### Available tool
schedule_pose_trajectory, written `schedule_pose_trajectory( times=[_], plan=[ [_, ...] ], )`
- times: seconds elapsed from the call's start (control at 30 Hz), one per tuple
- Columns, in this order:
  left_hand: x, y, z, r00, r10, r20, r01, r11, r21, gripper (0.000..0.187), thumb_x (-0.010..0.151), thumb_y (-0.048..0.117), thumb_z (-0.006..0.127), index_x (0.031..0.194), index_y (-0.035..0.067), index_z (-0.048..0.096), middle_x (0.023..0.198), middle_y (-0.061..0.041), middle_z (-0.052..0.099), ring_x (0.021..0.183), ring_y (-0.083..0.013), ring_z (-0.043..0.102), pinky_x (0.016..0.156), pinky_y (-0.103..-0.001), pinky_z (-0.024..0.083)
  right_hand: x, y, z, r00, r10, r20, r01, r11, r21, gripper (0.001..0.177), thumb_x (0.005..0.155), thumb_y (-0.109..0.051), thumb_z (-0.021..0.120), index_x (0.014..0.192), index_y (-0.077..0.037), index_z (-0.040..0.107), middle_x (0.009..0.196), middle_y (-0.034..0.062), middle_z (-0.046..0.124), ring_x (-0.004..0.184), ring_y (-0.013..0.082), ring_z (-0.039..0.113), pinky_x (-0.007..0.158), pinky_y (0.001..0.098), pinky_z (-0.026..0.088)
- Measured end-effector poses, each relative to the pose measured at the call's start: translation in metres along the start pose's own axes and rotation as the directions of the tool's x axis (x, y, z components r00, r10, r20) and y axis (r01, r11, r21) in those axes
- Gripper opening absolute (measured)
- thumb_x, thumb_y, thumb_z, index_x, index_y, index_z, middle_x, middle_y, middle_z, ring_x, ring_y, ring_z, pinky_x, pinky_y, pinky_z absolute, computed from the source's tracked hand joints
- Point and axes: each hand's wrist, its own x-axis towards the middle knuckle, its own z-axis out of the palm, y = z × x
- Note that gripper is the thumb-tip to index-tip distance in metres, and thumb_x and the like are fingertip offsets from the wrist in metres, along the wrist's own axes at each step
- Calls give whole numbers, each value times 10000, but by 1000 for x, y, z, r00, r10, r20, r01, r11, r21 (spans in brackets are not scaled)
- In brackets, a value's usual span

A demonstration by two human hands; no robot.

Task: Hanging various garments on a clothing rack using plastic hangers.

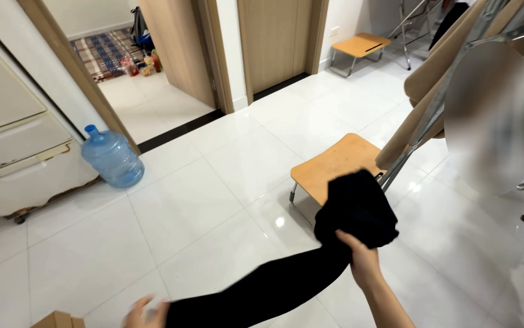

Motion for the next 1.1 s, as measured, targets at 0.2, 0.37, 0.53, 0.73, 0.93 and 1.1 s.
schedule_pose_trajectory(
  times=[0.2,0.37,0.53,0.73,0.93,1.1],
  plan=[
    [-106,344,-76,570,367,735,424,634,-646,1002,803,546,684,1653,258,239,1603,-89,516,1415,-185,558,1203,-318,389,-65,94,-22,805,-100,585,519,595,-614,524,674,-231,935,1117,-108,685,819,17,864,579,110,881,514,288,720],
    [-145,390,-87,544,183,819,712,415,-566,539,814,244,788,1291,3,723,1197,-174,799,1101,-269,735,969,-335,561,-90,61,-27,483,-319,816,861,342,-376,481,710,-446,993,973,-100,785,1146,97,632,1081,272,620,946,366,483],
    [-144,379,-63,541,283,792,714,343,-610,324,964,165,604,1249,52,713,1068,-92,709,1007,-186,624,854,-310,494,-74,15,-43,711,-463,530,685,625,-373,127,797,-220,845,880,-133,804,876,-1,751,882,136,708,874,277,497],
    [-113,352,-45,357,310,881,858,264,-440,545,921,501,558,1146,40,744,867,-108,698,759,-217,621,635,-306,483,-74,-58,-11,922,-365,125,385,842,-378,518,798,-180,802,1277,-26,679,1151,56,711,1083,156,613,966,343,516],
    [-99,333,-70,155,360,920,966,142,-218,936,864,900,489,1022,25,783,627,-131,685,461,-258,619,372,-305,470,-32,-56,-25,918,-374,129,388,788,-477,292,905,-242,835,777,-39,669,794,-53,581,739,96,542,610,287,443],
    [-139,332,-110,487,528,696,151,734,-662,547,939,248,643,1479,280,557,1336,-17,758,1284,-144,709,1117,-292,494,-41,-56,-9,915,-293,277,392,808,-439,181,937,-147,767,827,-21,697,776,3,632,747,140,589,654,297,464]
  ],
)
